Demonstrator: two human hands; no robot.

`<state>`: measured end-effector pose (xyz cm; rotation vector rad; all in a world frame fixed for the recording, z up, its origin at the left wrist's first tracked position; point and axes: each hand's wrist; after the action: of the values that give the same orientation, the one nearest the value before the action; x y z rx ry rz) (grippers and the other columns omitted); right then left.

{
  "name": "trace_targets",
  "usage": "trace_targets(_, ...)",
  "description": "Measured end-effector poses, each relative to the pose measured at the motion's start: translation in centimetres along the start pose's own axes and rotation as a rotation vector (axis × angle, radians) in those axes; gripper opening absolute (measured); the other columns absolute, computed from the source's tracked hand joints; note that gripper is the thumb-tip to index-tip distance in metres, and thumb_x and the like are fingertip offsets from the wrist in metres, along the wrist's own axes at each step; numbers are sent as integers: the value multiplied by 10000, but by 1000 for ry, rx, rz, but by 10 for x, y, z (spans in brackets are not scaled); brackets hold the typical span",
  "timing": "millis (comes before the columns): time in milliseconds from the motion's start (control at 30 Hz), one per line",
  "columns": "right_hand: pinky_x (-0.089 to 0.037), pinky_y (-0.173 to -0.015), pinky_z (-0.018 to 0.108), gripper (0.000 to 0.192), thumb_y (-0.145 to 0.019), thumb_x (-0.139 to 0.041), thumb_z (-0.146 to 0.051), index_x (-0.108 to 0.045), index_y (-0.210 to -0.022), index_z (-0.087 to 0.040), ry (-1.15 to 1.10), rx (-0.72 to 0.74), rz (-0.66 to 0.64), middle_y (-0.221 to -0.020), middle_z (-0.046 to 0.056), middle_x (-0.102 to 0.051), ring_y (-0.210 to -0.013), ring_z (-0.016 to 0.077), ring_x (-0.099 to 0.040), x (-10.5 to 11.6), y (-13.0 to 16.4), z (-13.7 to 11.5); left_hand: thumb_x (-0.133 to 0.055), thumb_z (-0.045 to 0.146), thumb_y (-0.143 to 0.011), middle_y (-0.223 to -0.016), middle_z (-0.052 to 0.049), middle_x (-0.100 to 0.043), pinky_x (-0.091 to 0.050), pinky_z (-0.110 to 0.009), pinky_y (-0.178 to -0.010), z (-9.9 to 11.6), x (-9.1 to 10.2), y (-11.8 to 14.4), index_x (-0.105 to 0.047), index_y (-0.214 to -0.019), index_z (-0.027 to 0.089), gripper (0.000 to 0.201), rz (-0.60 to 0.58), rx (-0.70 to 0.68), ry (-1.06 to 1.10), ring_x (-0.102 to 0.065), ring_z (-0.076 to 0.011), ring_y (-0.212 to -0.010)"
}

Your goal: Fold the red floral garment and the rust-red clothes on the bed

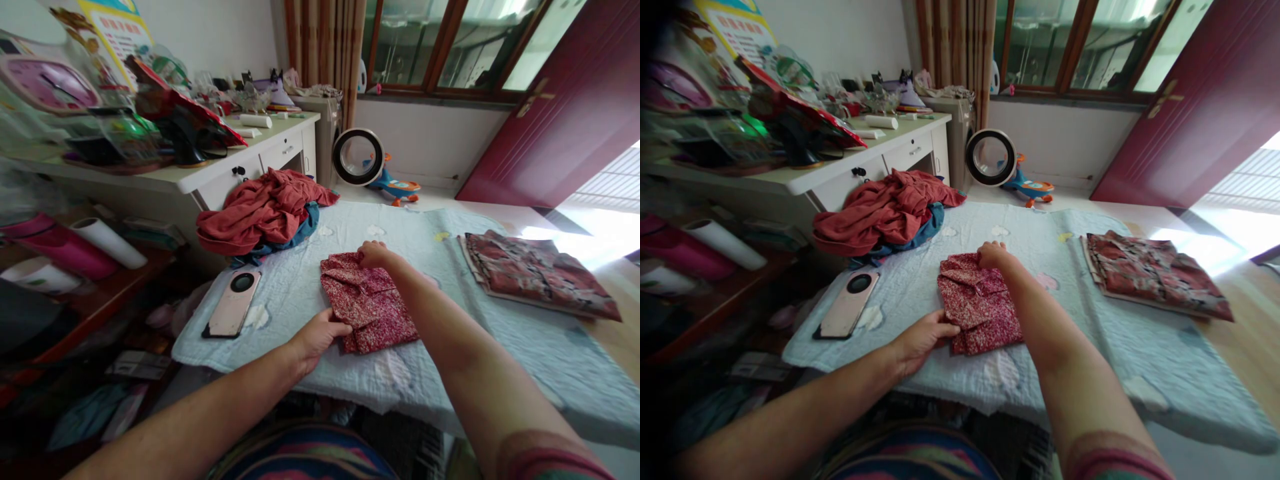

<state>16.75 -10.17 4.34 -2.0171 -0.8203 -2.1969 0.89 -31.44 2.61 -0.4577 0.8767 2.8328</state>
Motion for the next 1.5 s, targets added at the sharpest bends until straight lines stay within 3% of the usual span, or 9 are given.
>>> trace_targets(233,-451,-783,280,382,-767,-572,-150,-693,-1127,-191,-38,61,65,-1128,102,-705,-971,227,-638,1,11,3,-821,177,-600,-1234,-113,-609,-500,-359,-851,-12,-27,10,-400,-1244,231,771,42,-54,64,-609,-243,-1049)
trace_targets(400,-438,-763,260,372,-741,-556,-103,-704,-1072,-185,-82,89,128,-1070,89,-720,-922,204,-630,6,22,5,-781,120,-640,-1338,-100,-546,-530,-342,-838,-25,-38,5,-347,-1271,266,780,178,-101,108,-578,-244,-1131)
trace_targets(533,-425,-762,255,373,-711,-547,-91,-707,-1039,-169,-132,68,181,-1039,92,-717,-912,200,-622,18,37,18,-681,121,-668,-1253,-77,-605,-526,-304,-748,-15,-30,4,-428,-1253,252,651,202,-149,111,-619,-220,-1011)
trace_targets(700,-405,-616,239,266,-701,-541,-135,-696,-917,-143,-234,-45,219,-862,65,-707,-726,165,-605,20,71,50,-646,153,-607,-884,-15,-680,-492,-263,-662,24,4,-4,-598,-991,185,388,168,-239,137,-612,-144,-717)
trace_targets(933,-390,-495,223,196,-682,-571,-198,-657,-856,-172,-1044,-240,172,-649,0,-648,-566,148,-574,-41,131,59,-581,76,-557,-617,20,-614,-432,-220,-527,89,37,-63,-641,-805,136,262,86,-138,73,-519,-98,-506)
trace_targets(1067,-397,-506,225,150,-682,-576,-205,-656,-806,-183,-1084,-301,223,-667,8,-655,-603,155,-584,-84,143,44,-561,68,-596,-537,17,-577,-418,-227,-511,98,36,-97,-600,-714,148,148,168,-84,1,-517,-115,-481)
trace_targets(1200,-368,-512,221,138,-688,-569,-205,-647,-794,-163,-1020,-347,263,-685,7,-643,-610,144,-567,-103,143,43,-601,130,-659,-567,12,-603,-420,-233,-531,90,40,-103,-607,-771,151,114,173,-69,-56,-547,-128,-504)
trace_targets(1333,-341,-505,219,127,-732,-586,-279,-639,-744,-164,-967,-332,268,-665,4,-620,-604,134,-546,-99,139,51,-673,248,-704,-710,-5,-676,-442,-251,-591,82,52,-82,-602,-1054,172,365,155,-50,-214,-602,-143,-568)
trace_targets(1500,-383,-529,214,196,-783,-518,-290,-651,-852,-163,-1054,-335,364,-730,11,-650,-650,141,-582,-99,131,48,-723,152,-657,-1066,-73,-697,-475,-356,-884,54,55,-57,-181,-1477,249,987,132,-204,-403,-673,-197,-856)
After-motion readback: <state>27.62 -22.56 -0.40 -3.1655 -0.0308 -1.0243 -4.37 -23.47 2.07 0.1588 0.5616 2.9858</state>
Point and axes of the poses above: each hand's wrist, its own y-axis away from the middle knuckle, its own x-axis out of the back of the hand, z = x × y
